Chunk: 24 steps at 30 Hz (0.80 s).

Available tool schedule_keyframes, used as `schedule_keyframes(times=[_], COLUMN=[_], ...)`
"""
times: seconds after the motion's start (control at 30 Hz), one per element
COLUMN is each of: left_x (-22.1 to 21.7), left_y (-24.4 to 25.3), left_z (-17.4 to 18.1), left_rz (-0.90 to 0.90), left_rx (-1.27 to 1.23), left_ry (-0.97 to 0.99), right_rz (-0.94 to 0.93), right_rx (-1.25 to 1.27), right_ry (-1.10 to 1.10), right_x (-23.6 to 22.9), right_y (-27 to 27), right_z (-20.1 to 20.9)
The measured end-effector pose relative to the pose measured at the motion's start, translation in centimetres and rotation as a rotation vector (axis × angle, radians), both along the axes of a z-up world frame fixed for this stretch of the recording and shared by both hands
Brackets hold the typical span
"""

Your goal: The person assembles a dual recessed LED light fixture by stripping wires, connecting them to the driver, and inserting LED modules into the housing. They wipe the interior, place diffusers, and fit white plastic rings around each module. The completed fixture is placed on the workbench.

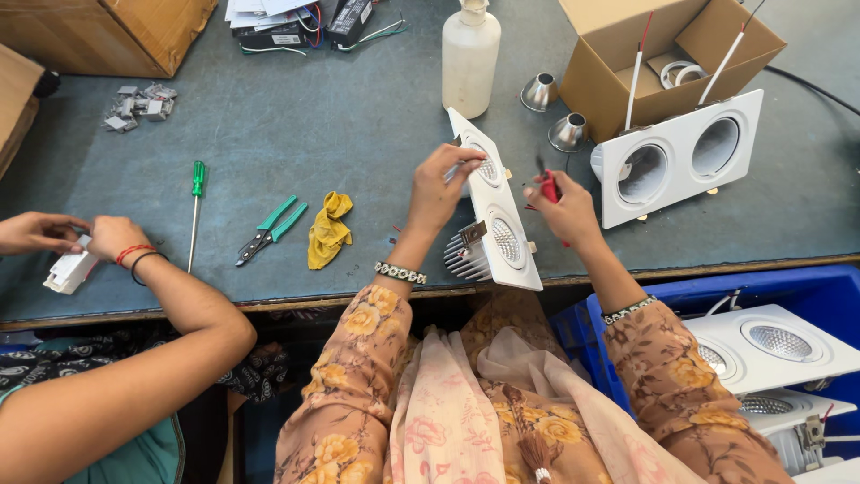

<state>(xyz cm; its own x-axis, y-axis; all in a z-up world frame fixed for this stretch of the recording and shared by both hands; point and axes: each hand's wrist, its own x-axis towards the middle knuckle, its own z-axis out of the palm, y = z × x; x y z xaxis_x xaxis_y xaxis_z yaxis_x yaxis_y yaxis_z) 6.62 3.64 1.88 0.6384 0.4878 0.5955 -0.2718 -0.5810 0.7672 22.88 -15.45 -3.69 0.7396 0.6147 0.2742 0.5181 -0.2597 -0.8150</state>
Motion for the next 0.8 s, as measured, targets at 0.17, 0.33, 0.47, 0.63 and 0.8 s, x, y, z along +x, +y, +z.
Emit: schedule_keyframes(times=[0.17, 0.33, 0.47, 0.63, 0.8], left_x=[-1.6, -10.0, -17.2, -18.7, -17.8], left_y=[2.5, 7.5, 9.1, 13.5, 17.6], left_z=[0.7, 7.0, 9.3, 3.5, -7.3], left_rz=[0.175, 0.089, 0.378, 0.551, 0.722], left_rx=[-0.069, -0.837, -0.219, 0.073, 0.199], left_ry=[-0.145, -0.713, -0.879, -0.125, 1.072], right_rz=[-0.185, -0.209, -0.132, -0.031, -0.001], right_rx=[-0.361, -0.233, -0.135, 0.02, 0.106], right_ry=[-0.553, -0.616, -0.596, -0.548, -0.479], right_x=[-0.6, -0.5, -0.5, -3.0, -5.1], right_y=[-1.4, -0.9, -1.7, -1.7, -4.6], right_z=[-1.7, -2.8, -2.4, -1.9, -0.2])
